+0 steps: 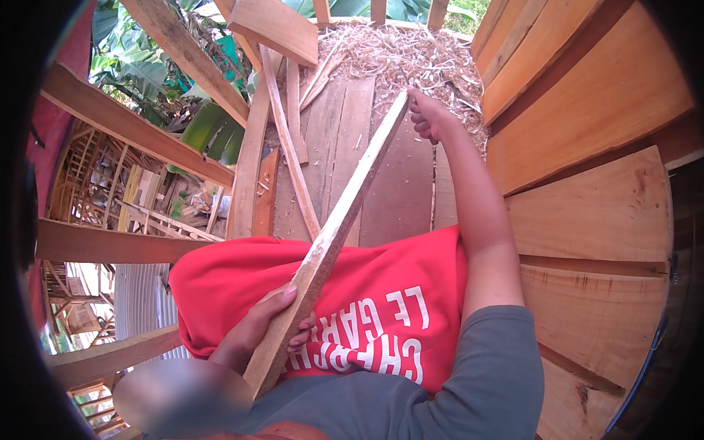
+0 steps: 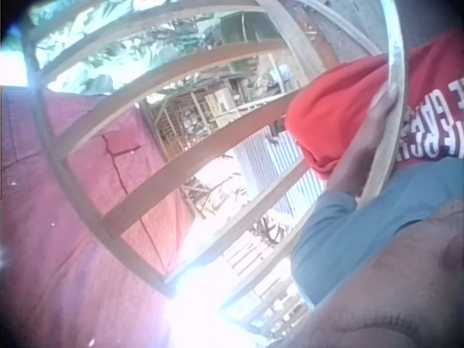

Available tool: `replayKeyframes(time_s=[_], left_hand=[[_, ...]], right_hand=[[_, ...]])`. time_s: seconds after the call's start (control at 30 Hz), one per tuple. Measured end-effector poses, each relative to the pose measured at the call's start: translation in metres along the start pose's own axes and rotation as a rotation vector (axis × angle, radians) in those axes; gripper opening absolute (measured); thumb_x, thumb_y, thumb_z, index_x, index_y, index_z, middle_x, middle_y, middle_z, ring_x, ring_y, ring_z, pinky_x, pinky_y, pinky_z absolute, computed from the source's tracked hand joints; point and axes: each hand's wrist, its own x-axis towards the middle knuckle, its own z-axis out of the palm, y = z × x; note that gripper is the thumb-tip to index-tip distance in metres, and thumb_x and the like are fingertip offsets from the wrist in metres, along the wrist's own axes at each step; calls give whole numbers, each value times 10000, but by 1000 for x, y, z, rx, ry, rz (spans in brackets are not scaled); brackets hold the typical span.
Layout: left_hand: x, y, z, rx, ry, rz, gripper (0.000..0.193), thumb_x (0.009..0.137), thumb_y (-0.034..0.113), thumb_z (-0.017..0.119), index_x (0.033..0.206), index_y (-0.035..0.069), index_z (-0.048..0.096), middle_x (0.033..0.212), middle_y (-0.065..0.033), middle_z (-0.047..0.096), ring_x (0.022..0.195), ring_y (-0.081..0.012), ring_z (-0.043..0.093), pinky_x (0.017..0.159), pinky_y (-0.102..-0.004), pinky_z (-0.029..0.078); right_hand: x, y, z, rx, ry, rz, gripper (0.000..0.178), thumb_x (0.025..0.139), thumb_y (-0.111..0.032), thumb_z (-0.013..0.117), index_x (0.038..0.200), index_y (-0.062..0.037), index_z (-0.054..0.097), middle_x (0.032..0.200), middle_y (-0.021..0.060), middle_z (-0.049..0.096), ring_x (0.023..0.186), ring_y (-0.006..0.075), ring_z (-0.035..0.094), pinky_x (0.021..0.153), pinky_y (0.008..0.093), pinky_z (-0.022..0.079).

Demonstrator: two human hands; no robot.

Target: The person holds a long, thin piece of wood against their lap and uses a knife to shave off thin strips of wood. They repeatedly scrape the blade along the length of the wood to smooth the surface, creating a pile of wood shavings on the floor.

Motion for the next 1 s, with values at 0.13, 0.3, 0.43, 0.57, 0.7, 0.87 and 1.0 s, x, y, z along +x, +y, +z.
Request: replayKeyframes(time_s=[0.13, 0.3, 0.43, 0.57, 0.7, 0.87, 1.0], left_hand=[[-1, 0, 1, 3, 1, 6, 519, 1011, 469, 458, 1344, 76, 400, 823, -66, 488, 608, -127, 487, 545, -257, 418], [-2, 1, 3, 3, -16, 15, 530, 1011, 476, 454, 1358, 80, 389, 826, -66, 486, 610, -125, 488, 547, -253, 419], [-3, 0, 2, 11, -17, 29, 536, 1009, 480, 459, 1369, 91, 379, 828, -65, 485, 613, -124, 490, 543, -250, 419], [-2, 2, 2, 36, -30, 10, 528, 1003, 482, 473, 1365, 107, 383, 828, -65, 485, 615, -127, 491, 543, -257, 422], [1, -1, -2, 0, 16, -9, 542, 1019, 480, 446, 1403, 110, 348, 822, -48, 498, 601, -100, 486, 529, -250, 419], [0, 3, 2, 1, 49, -20, 540, 989, 484, 498, 1354, 97, 402, 839, -66, 483, 615, -134, 488, 541, -264, 416], [1, 0, -3, -29, 56, 4, 531, 996, 475, 482, 1348, 84, 411, 832, -68, 475, 605, -136, 480, 535, -265, 411]], right_hand=[[-9, -1, -1, 110, -81, -61, 527, 1006, -563, 442, 665, -200, 273, 531, -95, 183, 416, 42, 105, 379, 242, 69], [2, -2, -4, -503, 394, -331, 647, 942, -686, 468, 620, -124, 455, 539, 7, 451, 425, 154, 421, 399, 338, 329], [-3, 4, 4, -1036, 695, -535, 793, 904, -751, 440, 761, -13, 694, 817, 205, 703, 875, 371, 691, 810, 462, 510], [18, 16, -22, -1111, 758, -634, 742, 915, -727, 460, 739, -33, 655, 697, 155, 660, 685, 325, 672, 649, 456, 512], [2, 10, 16, -526, 417, -155, 620, 940, -673, 479, 748, -84, 481, 557, -16, 414, 417, 114, 368, 360, 304, 284], [5, 4, -5, 133, -136, 13, 563, 960, -650, 460, 684, -181, 318, 535, -76, 227, 410, 57, 154, 372, 244, 108], [-5, -6, -16, 134, -42, -131, 588, 962, -652, 461, 638, -176, 343, 517, -76, 220, 391, 68, 154, 369, 268, 130]])
